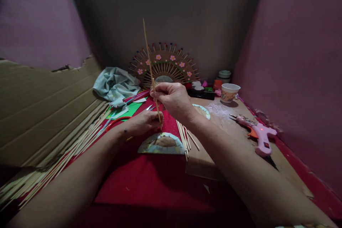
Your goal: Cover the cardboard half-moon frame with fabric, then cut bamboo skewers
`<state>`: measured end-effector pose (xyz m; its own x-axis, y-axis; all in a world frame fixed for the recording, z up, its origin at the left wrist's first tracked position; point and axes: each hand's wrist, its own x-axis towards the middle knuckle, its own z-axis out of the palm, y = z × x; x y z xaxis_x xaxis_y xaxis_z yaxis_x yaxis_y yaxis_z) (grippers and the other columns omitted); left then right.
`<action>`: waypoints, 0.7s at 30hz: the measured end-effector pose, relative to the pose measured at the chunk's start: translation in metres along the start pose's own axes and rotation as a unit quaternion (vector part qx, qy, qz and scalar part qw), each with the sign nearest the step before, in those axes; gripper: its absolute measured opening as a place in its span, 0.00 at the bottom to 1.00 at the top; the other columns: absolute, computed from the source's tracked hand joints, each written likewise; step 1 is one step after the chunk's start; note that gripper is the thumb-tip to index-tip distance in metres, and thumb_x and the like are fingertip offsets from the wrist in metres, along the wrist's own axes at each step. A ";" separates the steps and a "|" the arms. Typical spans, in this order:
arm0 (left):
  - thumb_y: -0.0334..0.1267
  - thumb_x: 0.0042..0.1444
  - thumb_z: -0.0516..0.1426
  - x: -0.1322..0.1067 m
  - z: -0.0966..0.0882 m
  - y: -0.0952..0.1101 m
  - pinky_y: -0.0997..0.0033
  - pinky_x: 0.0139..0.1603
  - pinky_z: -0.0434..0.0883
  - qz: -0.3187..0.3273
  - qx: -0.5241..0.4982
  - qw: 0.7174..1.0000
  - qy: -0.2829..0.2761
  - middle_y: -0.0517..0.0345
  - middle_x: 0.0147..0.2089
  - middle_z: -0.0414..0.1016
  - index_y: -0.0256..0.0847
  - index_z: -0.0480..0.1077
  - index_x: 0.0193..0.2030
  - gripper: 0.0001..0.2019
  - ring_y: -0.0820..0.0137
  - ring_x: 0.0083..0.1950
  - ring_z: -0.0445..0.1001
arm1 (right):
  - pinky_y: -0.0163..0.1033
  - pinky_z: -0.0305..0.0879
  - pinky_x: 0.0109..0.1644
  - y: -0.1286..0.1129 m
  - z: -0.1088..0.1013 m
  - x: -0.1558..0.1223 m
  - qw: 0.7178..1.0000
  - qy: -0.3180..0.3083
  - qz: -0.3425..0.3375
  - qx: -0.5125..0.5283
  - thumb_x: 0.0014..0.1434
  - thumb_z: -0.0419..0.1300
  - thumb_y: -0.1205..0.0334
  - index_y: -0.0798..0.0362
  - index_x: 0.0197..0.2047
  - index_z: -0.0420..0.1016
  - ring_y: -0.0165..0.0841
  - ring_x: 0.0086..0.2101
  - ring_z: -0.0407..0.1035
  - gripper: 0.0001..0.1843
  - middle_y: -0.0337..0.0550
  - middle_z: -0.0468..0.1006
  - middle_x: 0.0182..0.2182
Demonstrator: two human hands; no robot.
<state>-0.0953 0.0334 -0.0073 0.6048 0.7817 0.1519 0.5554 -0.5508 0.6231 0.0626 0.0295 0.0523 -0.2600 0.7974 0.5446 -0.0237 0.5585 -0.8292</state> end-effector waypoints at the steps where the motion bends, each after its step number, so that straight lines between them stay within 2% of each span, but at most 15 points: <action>1: 0.30 0.50 0.53 0.000 0.000 -0.001 0.79 0.27 0.61 -0.003 -0.004 1.000 -0.001 0.64 0.24 0.68 0.38 0.66 0.27 0.03 0.75 0.26 0.66 | 0.31 0.59 0.21 0.001 0.000 0.000 1.000 0.000 0.003 0.003 0.48 0.61 0.65 0.56 0.24 0.74 0.23 0.19 0.60 0.04 0.35 0.69 0.18; 5: 0.31 0.50 0.53 -0.001 0.002 -0.004 0.79 0.28 0.62 -0.019 -0.026 0.999 -0.004 0.63 0.24 0.69 0.38 0.67 0.29 0.03 0.75 0.26 0.67 | 0.30 0.57 0.19 0.004 0.002 0.000 1.000 0.004 0.022 0.020 0.48 0.60 0.63 0.58 0.26 0.74 0.22 0.17 0.58 0.06 0.35 0.68 0.17; 9: 0.30 0.50 0.53 0.000 0.002 -0.007 0.79 0.28 0.61 -0.019 -0.026 0.999 -0.001 0.62 0.24 0.69 0.37 0.67 0.28 0.03 0.75 0.27 0.67 | 0.29 0.56 0.21 0.006 0.004 0.000 1.000 0.010 0.019 0.023 0.47 0.61 0.62 0.58 0.25 0.75 0.22 0.19 0.58 0.07 0.34 0.67 0.18; 15: 0.30 0.50 0.52 -0.002 0.002 -0.004 0.78 0.28 0.63 -0.018 -0.035 0.999 -0.007 0.60 0.25 0.72 0.38 0.65 0.28 0.04 0.73 0.27 0.70 | 0.30 0.57 0.20 0.002 0.002 -0.001 0.993 -0.008 0.084 0.086 0.43 0.65 0.58 0.59 0.25 0.75 0.22 0.17 0.59 0.11 0.34 0.68 0.15; 21: 0.28 0.49 0.51 -0.002 0.002 -0.003 0.78 0.28 0.65 -0.019 -0.051 0.998 -0.012 0.61 0.24 0.71 0.38 0.65 0.28 0.04 0.73 0.26 0.71 | 0.29 0.56 0.20 0.003 0.003 -0.001 0.991 0.007 0.086 0.107 0.41 0.66 0.58 0.59 0.26 0.77 0.21 0.17 0.58 0.12 0.35 0.69 0.16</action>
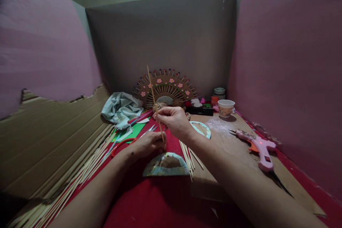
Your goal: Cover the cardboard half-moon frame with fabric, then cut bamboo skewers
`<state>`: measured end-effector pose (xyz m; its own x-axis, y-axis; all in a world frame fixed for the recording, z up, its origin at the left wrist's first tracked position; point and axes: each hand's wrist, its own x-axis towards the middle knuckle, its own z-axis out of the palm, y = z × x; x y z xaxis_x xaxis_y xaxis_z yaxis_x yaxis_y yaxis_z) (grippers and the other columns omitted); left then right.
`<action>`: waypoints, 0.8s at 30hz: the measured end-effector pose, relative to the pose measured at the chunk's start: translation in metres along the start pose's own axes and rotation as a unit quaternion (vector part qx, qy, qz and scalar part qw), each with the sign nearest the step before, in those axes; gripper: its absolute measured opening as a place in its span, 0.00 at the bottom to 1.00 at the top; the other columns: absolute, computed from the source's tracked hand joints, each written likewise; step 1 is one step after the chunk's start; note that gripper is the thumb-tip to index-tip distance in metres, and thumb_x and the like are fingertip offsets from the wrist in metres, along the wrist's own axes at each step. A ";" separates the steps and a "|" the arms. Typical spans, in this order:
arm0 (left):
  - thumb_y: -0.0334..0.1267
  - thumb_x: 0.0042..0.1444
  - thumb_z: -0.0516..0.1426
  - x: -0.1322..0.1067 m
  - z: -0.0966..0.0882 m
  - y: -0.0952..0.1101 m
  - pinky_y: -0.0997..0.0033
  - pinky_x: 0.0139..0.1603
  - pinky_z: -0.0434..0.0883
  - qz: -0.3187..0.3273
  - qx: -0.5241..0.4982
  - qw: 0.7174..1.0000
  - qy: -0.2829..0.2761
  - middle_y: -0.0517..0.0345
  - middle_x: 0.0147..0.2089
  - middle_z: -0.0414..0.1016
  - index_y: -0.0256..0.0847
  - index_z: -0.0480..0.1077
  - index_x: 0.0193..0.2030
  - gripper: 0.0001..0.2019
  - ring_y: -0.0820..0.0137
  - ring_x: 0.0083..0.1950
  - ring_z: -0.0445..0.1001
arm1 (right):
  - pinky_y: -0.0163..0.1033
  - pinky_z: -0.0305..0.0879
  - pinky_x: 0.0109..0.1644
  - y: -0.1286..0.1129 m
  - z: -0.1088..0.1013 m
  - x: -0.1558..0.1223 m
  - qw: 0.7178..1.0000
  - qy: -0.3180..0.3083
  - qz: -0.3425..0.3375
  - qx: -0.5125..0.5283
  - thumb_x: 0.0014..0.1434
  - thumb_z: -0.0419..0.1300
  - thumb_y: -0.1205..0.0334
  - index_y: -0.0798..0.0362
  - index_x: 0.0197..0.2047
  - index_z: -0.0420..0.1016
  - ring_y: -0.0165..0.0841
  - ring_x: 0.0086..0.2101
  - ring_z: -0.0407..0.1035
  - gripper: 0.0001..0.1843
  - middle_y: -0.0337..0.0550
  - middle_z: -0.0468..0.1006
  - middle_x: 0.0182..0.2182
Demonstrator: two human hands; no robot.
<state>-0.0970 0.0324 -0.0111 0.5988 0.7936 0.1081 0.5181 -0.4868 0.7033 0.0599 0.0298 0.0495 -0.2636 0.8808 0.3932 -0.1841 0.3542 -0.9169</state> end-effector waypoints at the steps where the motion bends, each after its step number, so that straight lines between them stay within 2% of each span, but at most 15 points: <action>1: 0.27 0.49 0.51 0.000 0.000 0.000 0.78 0.27 0.65 0.001 0.000 1.000 0.000 0.61 0.24 0.71 0.38 0.65 0.27 0.04 0.73 0.26 0.71 | 0.29 0.56 0.20 0.001 0.001 0.000 1.000 0.003 0.002 0.007 0.41 0.66 0.59 0.59 0.27 0.78 0.22 0.17 0.59 0.12 0.36 0.70 0.17; 4: 0.27 0.48 0.51 0.000 0.000 0.002 0.78 0.27 0.64 0.000 0.001 1.000 0.002 0.61 0.23 0.71 0.38 0.64 0.27 0.04 0.73 0.25 0.70 | 0.29 0.55 0.20 0.002 0.003 -0.001 0.999 0.016 -0.002 0.030 0.41 0.66 0.61 0.58 0.32 0.78 0.21 0.17 0.58 0.13 0.34 0.70 0.17; 8: 0.27 0.49 0.51 -0.001 0.001 0.001 0.78 0.26 0.64 0.000 -0.001 1.000 -0.002 0.60 0.24 0.71 0.38 0.64 0.28 0.04 0.72 0.25 0.71 | 0.29 0.55 0.21 0.000 0.007 -0.004 0.997 0.031 -0.049 0.058 0.46 0.64 0.60 0.56 0.36 0.79 0.20 0.18 0.58 0.13 0.33 0.70 0.18; 11: 0.28 0.49 0.51 -0.001 0.001 0.000 0.77 0.26 0.65 0.000 -0.007 1.000 -0.007 0.60 0.25 0.71 0.38 0.64 0.28 0.04 0.72 0.26 0.72 | 0.30 0.57 0.24 0.000 0.008 -0.004 0.995 0.038 -0.063 0.068 0.48 0.64 0.59 0.55 0.34 0.79 0.21 0.19 0.60 0.11 0.35 0.73 0.20; 18: 0.29 0.49 0.50 0.000 0.003 0.000 0.78 0.25 0.64 -0.005 -0.021 1.000 -0.007 0.61 0.24 0.70 0.38 0.63 0.27 0.03 0.72 0.25 0.71 | 0.33 0.62 0.30 -0.001 0.002 -0.001 0.996 0.027 -0.048 0.074 0.46 0.65 0.59 0.56 0.28 0.79 0.26 0.24 0.68 0.08 0.39 0.76 0.21; 21: 0.30 0.49 0.51 0.000 0.002 0.002 0.78 0.26 0.64 -0.009 -0.022 1.000 -0.005 0.61 0.23 0.69 0.38 0.63 0.27 0.03 0.73 0.25 0.70 | 0.34 0.65 0.34 -0.003 0.002 -0.001 0.996 0.018 -0.053 0.071 0.45 0.66 0.59 0.56 0.27 0.79 0.27 0.25 0.69 0.09 0.39 0.77 0.21; 24: 0.30 0.50 0.51 0.000 0.002 0.003 0.78 0.27 0.64 -0.014 -0.022 1.000 -0.002 0.62 0.23 0.69 0.38 0.63 0.26 0.03 0.74 0.24 0.69 | 0.36 0.66 0.33 -0.002 0.004 -0.001 0.996 0.020 -0.043 0.075 0.44 0.66 0.56 0.56 0.26 0.78 0.28 0.25 0.70 0.11 0.40 0.77 0.20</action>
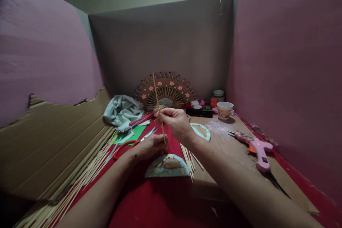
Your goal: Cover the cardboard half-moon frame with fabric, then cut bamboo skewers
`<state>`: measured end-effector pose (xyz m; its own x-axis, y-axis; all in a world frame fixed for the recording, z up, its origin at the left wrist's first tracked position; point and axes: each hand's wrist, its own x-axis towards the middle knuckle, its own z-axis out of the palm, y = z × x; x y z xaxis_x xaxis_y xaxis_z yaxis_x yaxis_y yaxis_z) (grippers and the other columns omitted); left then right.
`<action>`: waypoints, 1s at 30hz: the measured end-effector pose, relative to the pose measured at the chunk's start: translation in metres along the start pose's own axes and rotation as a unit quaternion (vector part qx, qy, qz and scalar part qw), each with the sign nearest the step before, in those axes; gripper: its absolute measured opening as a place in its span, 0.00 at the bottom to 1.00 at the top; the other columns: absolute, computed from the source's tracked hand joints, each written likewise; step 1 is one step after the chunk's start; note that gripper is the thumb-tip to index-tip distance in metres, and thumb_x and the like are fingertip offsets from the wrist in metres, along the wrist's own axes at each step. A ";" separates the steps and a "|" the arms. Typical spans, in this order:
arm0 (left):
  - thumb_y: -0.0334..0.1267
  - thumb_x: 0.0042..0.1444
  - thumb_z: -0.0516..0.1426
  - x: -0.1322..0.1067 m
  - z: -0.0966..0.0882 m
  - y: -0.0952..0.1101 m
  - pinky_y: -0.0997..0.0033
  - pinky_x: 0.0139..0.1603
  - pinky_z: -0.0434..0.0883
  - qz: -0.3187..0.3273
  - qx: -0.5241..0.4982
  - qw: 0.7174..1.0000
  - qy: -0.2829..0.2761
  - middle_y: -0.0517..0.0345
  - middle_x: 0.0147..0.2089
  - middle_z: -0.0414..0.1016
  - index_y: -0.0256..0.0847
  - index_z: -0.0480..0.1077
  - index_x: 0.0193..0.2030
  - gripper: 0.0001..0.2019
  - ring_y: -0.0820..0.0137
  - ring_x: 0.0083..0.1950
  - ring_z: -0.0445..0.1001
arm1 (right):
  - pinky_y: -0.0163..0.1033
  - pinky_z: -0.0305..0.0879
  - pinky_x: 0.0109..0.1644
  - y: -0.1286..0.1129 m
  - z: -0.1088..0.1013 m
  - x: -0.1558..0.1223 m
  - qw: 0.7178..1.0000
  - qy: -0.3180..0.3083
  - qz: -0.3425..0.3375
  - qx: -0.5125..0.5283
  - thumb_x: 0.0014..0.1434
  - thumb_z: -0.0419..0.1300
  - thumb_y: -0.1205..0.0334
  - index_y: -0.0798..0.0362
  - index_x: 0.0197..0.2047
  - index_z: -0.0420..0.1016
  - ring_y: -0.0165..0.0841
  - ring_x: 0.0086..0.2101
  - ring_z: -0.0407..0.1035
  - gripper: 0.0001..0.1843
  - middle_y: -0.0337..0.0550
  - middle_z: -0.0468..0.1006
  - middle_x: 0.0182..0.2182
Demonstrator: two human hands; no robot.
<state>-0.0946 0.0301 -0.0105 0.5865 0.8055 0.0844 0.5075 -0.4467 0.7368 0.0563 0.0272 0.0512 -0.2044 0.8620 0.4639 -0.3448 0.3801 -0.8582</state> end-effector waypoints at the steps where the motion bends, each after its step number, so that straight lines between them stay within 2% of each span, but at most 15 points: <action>1: 0.30 0.50 0.51 0.000 0.000 0.000 0.78 0.27 0.65 -0.002 0.001 1.000 0.002 0.62 0.23 0.69 0.38 0.63 0.26 0.03 0.74 0.24 0.69 | 0.36 0.66 0.32 0.001 0.001 0.000 1.000 0.003 0.002 0.002 0.44 0.66 0.55 0.56 0.26 0.78 0.29 0.24 0.70 0.12 0.40 0.76 0.20; 5: 0.31 0.50 0.51 0.000 0.005 -0.002 0.78 0.27 0.64 -0.011 0.009 1.000 0.006 0.62 0.23 0.69 0.38 0.63 0.27 0.03 0.75 0.25 0.69 | 0.35 0.67 0.30 0.007 0.006 -0.002 1.000 0.018 -0.010 -0.001 0.43 0.66 0.55 0.56 0.25 0.77 0.28 0.22 0.69 0.12 0.39 0.75 0.19; 8: 0.32 0.51 0.51 0.000 0.003 0.001 0.78 0.27 0.63 -0.013 0.015 1.000 -0.001 0.62 0.24 0.69 0.38 0.64 0.28 0.03 0.75 0.26 0.68 | 0.36 0.68 0.30 0.001 0.006 -0.002 0.999 0.040 -0.023 -0.013 0.46 0.65 0.57 0.57 0.26 0.77 0.28 0.22 0.70 0.10 0.40 0.76 0.19; 11: 0.35 0.51 0.54 -0.006 -0.014 0.008 0.77 0.32 0.65 -0.003 0.027 1.000 0.014 0.62 0.29 0.71 0.39 0.66 0.35 0.05 0.74 0.30 0.69 | 0.36 0.69 0.30 -0.018 -0.001 -0.001 0.996 0.066 -0.047 -0.020 0.48 0.64 0.58 0.57 0.28 0.77 0.30 0.22 0.71 0.10 0.41 0.77 0.19; 13: 0.39 0.53 0.54 -0.015 -0.031 0.012 0.74 0.36 0.65 -0.022 0.097 0.992 0.072 0.60 0.33 0.72 0.41 0.66 0.40 0.09 0.71 0.34 0.69 | 0.37 0.69 0.28 -0.033 -0.009 0.002 0.997 0.069 -0.039 -0.014 0.48 0.64 0.58 0.57 0.28 0.76 0.30 0.22 0.71 0.10 0.41 0.77 0.20; 15: 0.43 0.53 0.54 -0.027 -0.047 0.011 0.70 0.38 0.65 -0.107 0.236 0.958 0.123 0.55 0.37 0.72 0.41 0.65 0.41 0.11 0.66 0.38 0.70 | 0.37 0.69 0.26 -0.041 -0.018 0.003 0.998 0.053 0.013 -0.012 0.46 0.65 0.59 0.58 0.28 0.76 0.31 0.21 0.72 0.10 0.42 0.77 0.19; 17: 0.46 0.50 0.56 -0.039 -0.057 0.007 0.66 0.37 0.64 -0.233 0.342 0.905 0.101 0.49 0.38 0.73 0.39 0.65 0.40 0.15 0.59 0.40 0.72 | 0.37 0.69 0.25 -0.039 -0.027 0.004 0.995 0.021 0.093 -0.009 0.44 0.65 0.60 0.59 0.27 0.75 0.33 0.20 0.72 0.10 0.44 0.77 0.19; 19: 0.45 0.47 0.58 -0.049 -0.059 0.001 0.64 0.35 0.64 -0.294 0.369 0.879 0.069 0.46 0.36 0.73 0.39 0.66 0.38 0.15 0.55 0.39 0.72 | 0.38 0.69 0.24 -0.027 -0.035 0.004 0.985 -0.010 0.175 -0.003 0.43 0.65 0.62 0.60 0.26 0.75 0.34 0.19 0.72 0.09 0.46 0.77 0.18; 21: 0.43 0.46 0.58 -0.054 -0.055 -0.006 0.66 0.35 0.64 -0.300 0.359 0.882 0.060 0.47 0.36 0.74 0.39 0.65 0.37 0.13 0.56 0.39 0.73 | 0.37 0.69 0.24 -0.010 -0.041 0.003 0.971 -0.024 0.238 0.007 0.44 0.64 0.64 0.61 0.27 0.75 0.34 0.19 0.72 0.08 0.47 0.76 0.18; 24: 0.39 0.46 0.56 -0.058 -0.052 -0.016 0.71 0.32 0.63 -0.310 0.333 0.888 0.068 0.50 0.37 0.74 0.40 0.64 0.39 0.12 0.61 0.39 0.73 | 0.36 0.68 0.22 0.012 -0.047 -0.001 0.954 -0.041 0.296 0.026 0.45 0.62 0.67 0.61 0.27 0.74 0.32 0.17 0.70 0.05 0.46 0.76 0.17; 27: 0.37 0.46 0.54 -0.062 -0.054 -0.023 0.74 0.26 0.63 -0.340 0.294 0.889 0.087 0.51 0.35 0.73 0.38 0.61 0.45 0.17 0.65 0.33 0.73 | 0.35 0.67 0.22 0.027 -0.053 -0.008 0.947 -0.050 0.309 0.067 0.46 0.61 0.67 0.61 0.28 0.74 0.32 0.18 0.71 0.05 0.45 0.76 0.17; 30: 0.38 0.46 0.54 -0.067 -0.061 -0.024 0.73 0.26 0.64 -0.363 0.240 0.888 0.147 0.53 0.35 0.73 0.38 0.57 0.52 0.24 0.66 0.30 0.73 | 0.33 0.66 0.20 0.036 -0.058 -0.013 0.941 -0.054 0.318 0.104 0.46 0.63 0.67 0.61 0.29 0.74 0.31 0.17 0.70 0.06 0.44 0.75 0.16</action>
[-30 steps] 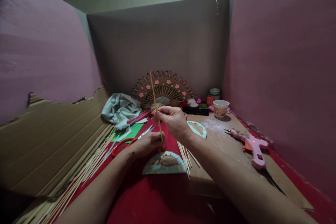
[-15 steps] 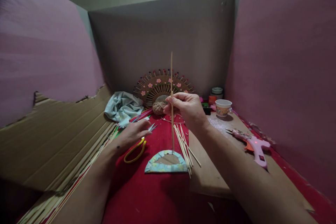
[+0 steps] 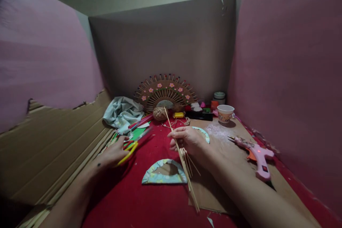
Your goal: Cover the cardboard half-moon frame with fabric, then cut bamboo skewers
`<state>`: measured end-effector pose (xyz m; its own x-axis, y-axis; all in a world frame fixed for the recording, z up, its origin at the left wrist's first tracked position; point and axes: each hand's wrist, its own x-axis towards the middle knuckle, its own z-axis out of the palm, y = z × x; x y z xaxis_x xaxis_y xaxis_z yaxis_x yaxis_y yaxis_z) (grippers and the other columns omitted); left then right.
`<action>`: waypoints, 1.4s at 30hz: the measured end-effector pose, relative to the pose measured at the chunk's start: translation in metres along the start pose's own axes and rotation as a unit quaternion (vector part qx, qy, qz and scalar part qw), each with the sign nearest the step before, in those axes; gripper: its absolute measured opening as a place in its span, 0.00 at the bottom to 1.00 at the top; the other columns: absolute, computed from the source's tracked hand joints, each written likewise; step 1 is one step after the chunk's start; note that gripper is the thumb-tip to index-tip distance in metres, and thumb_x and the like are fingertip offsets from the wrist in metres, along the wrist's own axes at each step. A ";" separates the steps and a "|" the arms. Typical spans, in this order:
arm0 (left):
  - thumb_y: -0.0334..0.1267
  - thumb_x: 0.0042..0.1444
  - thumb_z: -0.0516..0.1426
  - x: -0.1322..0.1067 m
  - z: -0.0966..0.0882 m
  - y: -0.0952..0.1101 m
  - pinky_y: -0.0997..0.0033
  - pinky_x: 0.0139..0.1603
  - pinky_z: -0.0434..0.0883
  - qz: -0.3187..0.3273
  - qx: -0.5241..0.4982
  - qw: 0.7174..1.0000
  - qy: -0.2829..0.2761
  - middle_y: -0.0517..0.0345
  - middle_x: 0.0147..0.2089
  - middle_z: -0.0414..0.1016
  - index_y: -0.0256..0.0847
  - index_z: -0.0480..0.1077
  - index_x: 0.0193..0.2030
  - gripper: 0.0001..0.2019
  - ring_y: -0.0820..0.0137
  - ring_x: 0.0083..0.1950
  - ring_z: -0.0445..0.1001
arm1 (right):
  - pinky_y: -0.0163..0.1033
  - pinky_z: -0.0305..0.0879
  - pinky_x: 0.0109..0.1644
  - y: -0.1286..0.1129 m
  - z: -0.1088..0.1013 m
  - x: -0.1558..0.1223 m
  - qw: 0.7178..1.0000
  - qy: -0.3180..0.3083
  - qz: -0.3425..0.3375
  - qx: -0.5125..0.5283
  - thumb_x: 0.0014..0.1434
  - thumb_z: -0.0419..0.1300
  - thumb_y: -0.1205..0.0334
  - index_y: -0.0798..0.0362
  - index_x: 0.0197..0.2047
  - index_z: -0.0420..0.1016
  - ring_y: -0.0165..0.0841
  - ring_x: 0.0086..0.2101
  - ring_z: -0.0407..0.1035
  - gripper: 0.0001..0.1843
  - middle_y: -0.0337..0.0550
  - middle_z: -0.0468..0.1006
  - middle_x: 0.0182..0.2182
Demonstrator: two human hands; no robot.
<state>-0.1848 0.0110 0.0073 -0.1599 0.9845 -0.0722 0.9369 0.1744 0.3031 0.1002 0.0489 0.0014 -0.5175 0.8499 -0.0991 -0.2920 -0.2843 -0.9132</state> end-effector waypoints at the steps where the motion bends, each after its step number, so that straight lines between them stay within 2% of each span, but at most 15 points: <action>1: 0.38 0.46 0.54 -0.001 -0.002 -0.001 0.73 0.28 0.65 0.009 -0.030 0.999 0.016 0.53 0.37 0.73 0.38 0.56 0.54 0.26 0.66 0.32 0.73 | 0.32 0.65 0.20 0.002 -0.002 0.000 1.000 -0.006 -0.002 0.011 0.46 0.63 0.67 0.61 0.28 0.74 0.30 0.16 0.69 0.06 0.43 0.75 0.16; 2: 0.39 0.46 0.54 -0.002 -0.004 -0.001 0.72 0.30 0.66 0.036 -0.060 0.997 0.031 0.54 0.38 0.72 0.38 0.56 0.54 0.26 0.65 0.34 0.73 | 0.32 0.65 0.20 0.003 -0.003 0.000 1.000 -0.014 -0.007 0.021 0.45 0.63 0.67 0.61 0.28 0.74 0.29 0.16 0.68 0.06 0.43 0.74 0.16; 4: 0.41 0.50 0.52 -0.005 -0.006 0.002 0.71 0.36 0.68 0.129 -0.100 0.986 0.041 0.55 0.40 0.72 0.37 0.59 0.53 0.23 0.65 0.39 0.72 | 0.32 0.66 0.20 0.004 -0.004 -0.001 0.999 -0.032 -0.023 0.037 0.45 0.64 0.67 0.61 0.28 0.75 0.27 0.15 0.67 0.06 0.42 0.74 0.15; 7: 0.42 0.55 0.49 -0.013 -0.002 0.010 0.69 0.46 0.68 0.249 -0.108 0.962 0.022 0.52 0.46 0.72 0.38 0.62 0.53 0.20 0.63 0.46 0.71 | 0.30 0.65 0.18 0.003 -0.003 -0.004 0.996 -0.060 -0.037 0.049 0.45 0.64 0.65 0.61 0.29 0.75 0.26 0.15 0.66 0.08 0.41 0.74 0.15; 11: 0.42 0.56 0.50 -0.019 0.007 0.018 0.64 0.58 0.61 0.332 -0.093 0.939 0.010 0.49 0.58 0.65 0.42 0.58 0.59 0.23 0.61 0.57 0.63 | 0.30 0.64 0.16 0.002 -0.003 -0.008 0.994 -0.087 -0.045 0.053 0.45 0.64 0.63 0.61 0.30 0.76 0.26 0.13 0.65 0.10 0.38 0.73 0.14; 16: 0.44 0.58 0.49 -0.021 0.013 0.021 0.61 0.57 0.63 0.354 -0.080 0.932 -0.016 0.46 0.56 0.65 0.41 0.57 0.60 0.23 0.60 0.56 0.64 | 0.30 0.65 0.16 0.004 -0.005 -0.008 0.989 -0.128 -0.049 0.061 0.45 0.64 0.62 0.59 0.31 0.76 0.26 0.13 0.66 0.10 0.38 0.74 0.14; 24: 0.43 0.60 0.47 -0.032 0.010 0.033 0.57 0.59 0.60 0.368 -0.087 0.925 -0.049 0.45 0.58 0.62 0.41 0.56 0.61 0.22 0.58 0.57 0.61 | 0.30 0.63 0.14 0.009 0.000 -0.010 0.984 -0.174 -0.015 0.041 0.45 0.63 0.63 0.61 0.32 0.75 0.31 0.14 0.68 0.11 0.41 0.74 0.13; 34: 0.40 0.61 0.47 -0.042 0.009 0.043 0.67 0.54 0.65 0.399 -0.107 0.909 -0.058 0.52 0.55 0.66 0.46 0.59 0.59 0.19 0.64 0.53 0.66 | 0.32 0.64 0.15 0.011 0.007 -0.016 0.978 -0.203 0.014 0.041 0.44 0.62 0.65 0.62 0.30 0.73 0.32 0.14 0.69 0.09 0.42 0.75 0.14; 42: 0.39 0.61 0.48 -0.052 0.002 0.056 0.66 0.56 0.64 0.404 -0.141 0.898 -0.103 0.52 0.54 0.67 0.46 0.58 0.60 0.20 0.65 0.54 0.65 | 0.32 0.64 0.15 0.014 0.011 -0.017 0.973 -0.224 0.017 0.045 0.46 0.63 0.62 0.64 0.32 0.73 0.32 0.12 0.68 0.12 0.44 0.75 0.14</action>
<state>-0.1235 -0.0301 0.0261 0.6250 0.7721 0.1149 0.5999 -0.5693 0.5622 0.0962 0.0252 -0.0051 -0.8215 0.5656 0.0716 -0.3268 -0.3641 -0.8722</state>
